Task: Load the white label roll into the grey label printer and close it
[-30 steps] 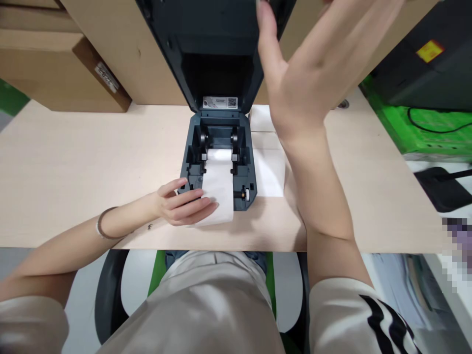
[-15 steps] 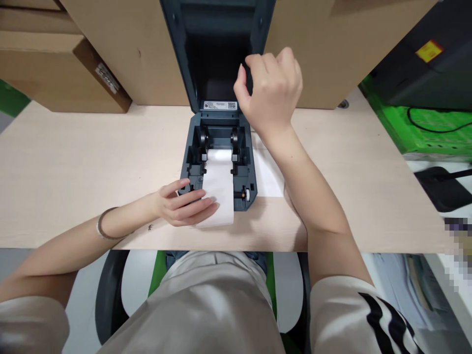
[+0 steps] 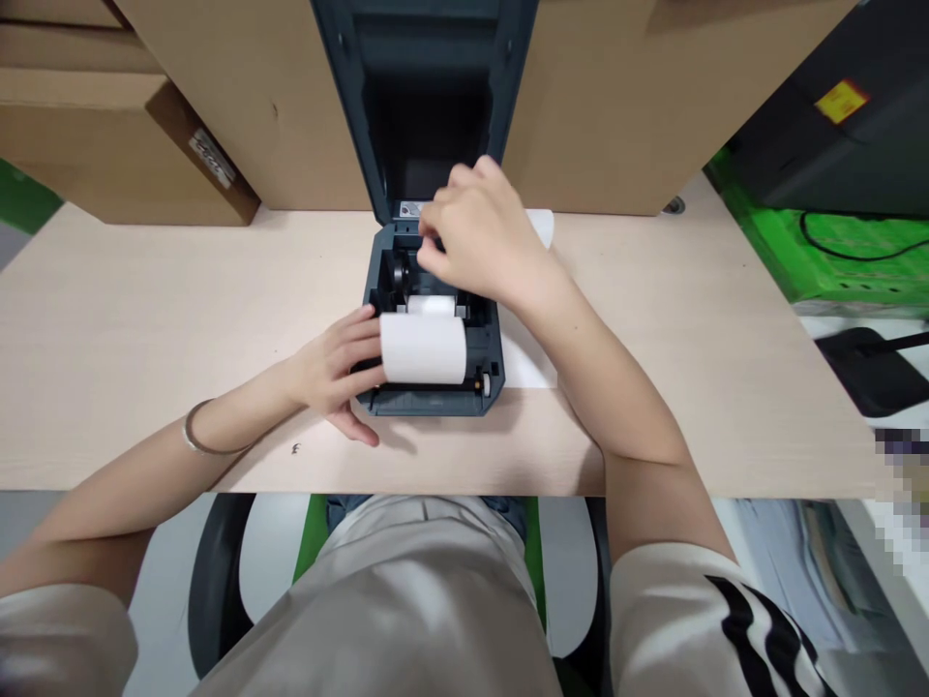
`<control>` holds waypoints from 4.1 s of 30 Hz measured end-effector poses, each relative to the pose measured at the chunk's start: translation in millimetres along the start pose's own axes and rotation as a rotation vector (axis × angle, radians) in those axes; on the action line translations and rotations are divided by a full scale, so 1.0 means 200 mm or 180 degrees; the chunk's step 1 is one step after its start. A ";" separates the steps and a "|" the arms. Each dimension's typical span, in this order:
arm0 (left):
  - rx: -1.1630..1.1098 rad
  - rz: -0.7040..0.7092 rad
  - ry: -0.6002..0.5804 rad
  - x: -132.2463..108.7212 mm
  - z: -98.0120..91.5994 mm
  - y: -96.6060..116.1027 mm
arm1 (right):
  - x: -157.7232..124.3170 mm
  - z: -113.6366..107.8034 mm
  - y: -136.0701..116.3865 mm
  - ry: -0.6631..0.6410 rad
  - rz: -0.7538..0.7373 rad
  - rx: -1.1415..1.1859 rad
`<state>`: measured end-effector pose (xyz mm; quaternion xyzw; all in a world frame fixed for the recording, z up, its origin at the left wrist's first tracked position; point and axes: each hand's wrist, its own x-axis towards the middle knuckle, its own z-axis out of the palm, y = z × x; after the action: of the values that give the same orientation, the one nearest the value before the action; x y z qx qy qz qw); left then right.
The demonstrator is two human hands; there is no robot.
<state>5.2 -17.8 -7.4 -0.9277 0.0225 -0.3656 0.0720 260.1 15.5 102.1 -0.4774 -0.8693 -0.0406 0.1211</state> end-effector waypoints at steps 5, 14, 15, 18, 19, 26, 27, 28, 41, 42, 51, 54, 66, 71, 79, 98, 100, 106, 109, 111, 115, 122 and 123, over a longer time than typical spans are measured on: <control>-0.0152 -0.0658 -0.0621 -0.02 -0.01 -0.07 | -0.04 0.07 -0.06 -0.0607 -0.0363 0.0020; 0.0351 -0.0496 -0.0448 -0.06 0.00 -0.10 | -0.04 0.10 -0.06 -0.0968 -0.0596 -0.0268; 0.0348 -0.0544 -0.0476 -0.06 0.00 -0.10 | -0.04 0.11 -0.06 -0.0959 -0.0568 -0.0233; 0.0218 -0.0802 -0.0670 -0.09 0.01 -0.11 | -0.01 0.12 -0.04 -0.0888 -0.0450 -0.0059; 0.0187 -0.0883 -0.0725 -0.10 0.02 -0.11 | 0.00 0.12 -0.03 -0.0846 -0.0433 0.0046; 0.0208 -0.1092 -0.0876 -0.10 0.00 -0.10 | -0.05 -0.13 0.06 -0.0041 -0.0121 0.0939; 0.0189 -0.1093 -0.0877 -0.10 0.00 -0.10 | -0.07 -0.19 0.11 0.0059 0.0019 0.1045; 0.0172 -0.1090 -0.0882 -0.10 0.00 -0.10 | -0.10 -0.24 0.17 0.0175 0.0239 0.1129; 0.0288 -0.0912 -0.0674 -0.11 0.01 -0.09 | -0.24 0.02 0.84 -0.0591 0.2412 0.0255; 0.0301 -0.0885 -0.0656 -0.10 0.01 -0.09 | -0.24 0.04 0.85 -0.0613 0.2481 0.0239; 0.0169 -0.0332 -0.0130 -0.04 0.00 -0.12 | -0.17 -0.02 0.78 -0.0307 0.2512 -0.0091; 0.0146 -0.0313 -0.0156 -0.05 0.01 -0.12 | -0.11 0.00 0.69 -0.0347 0.2015 0.0047; -0.0114 -0.0460 -0.0128 -0.09 0.03 -0.16 | -0.03 0.13 0.59 -0.1011 0.1087 0.0067; 0.0188 -0.0486 -0.0285 -0.09 0.01 -0.14 | -0.15 -0.15 0.58 -0.0647 0.1304 -0.0033; 0.0442 -0.0524 -0.0201 -0.06 0.00 -0.11 | -0.35 -0.40 0.47 0.0172 0.0576 0.0317; 0.0583 -0.0410 -0.0025 -0.03 0.01 -0.12 | -0.03 0.01 0.05 -0.0819 -0.0239 0.0479; 0.0607 -0.0392 -0.0070 -0.04 0.01 -0.13 | -0.02 0.07 0.06 -0.0825 -0.0203 0.0433; 0.0293 -0.0438 0.0089 -0.04 0.02 -0.13 | -0.01 0.12 0.10 -0.0839 -0.0405 0.0503; 0.0346 -0.0469 0.0024 -0.04 0.01 -0.12 | -0.06 0.00 0.02 -0.0827 -0.0351 0.0298; 0.0486 -0.0492 -0.0129 -0.05 0.01 -0.12 | -0.13 -0.10 -0.09 -0.0876 -0.0181 0.0060; 0.0689 -0.0471 -0.0204 -0.04 0.00 -0.13 | -0.31 -0.18 -0.35 -0.1380 0.0208 -0.0240; 0.0624 -0.0332 0.0186 -0.01 0.02 -0.13 | -0.42 -0.01 -0.61 -0.1776 0.0386 -0.0507; 0.0569 -0.0350 0.0192 -0.01 0.02 -0.13 | -0.42 0.00 -0.62 -0.1761 0.0390 -0.0475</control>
<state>6.0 9.2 -6.9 -0.9060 -0.0590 -0.3973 0.1336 199.4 -121.5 87.0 -0.5295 -0.8335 0.0347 -0.1538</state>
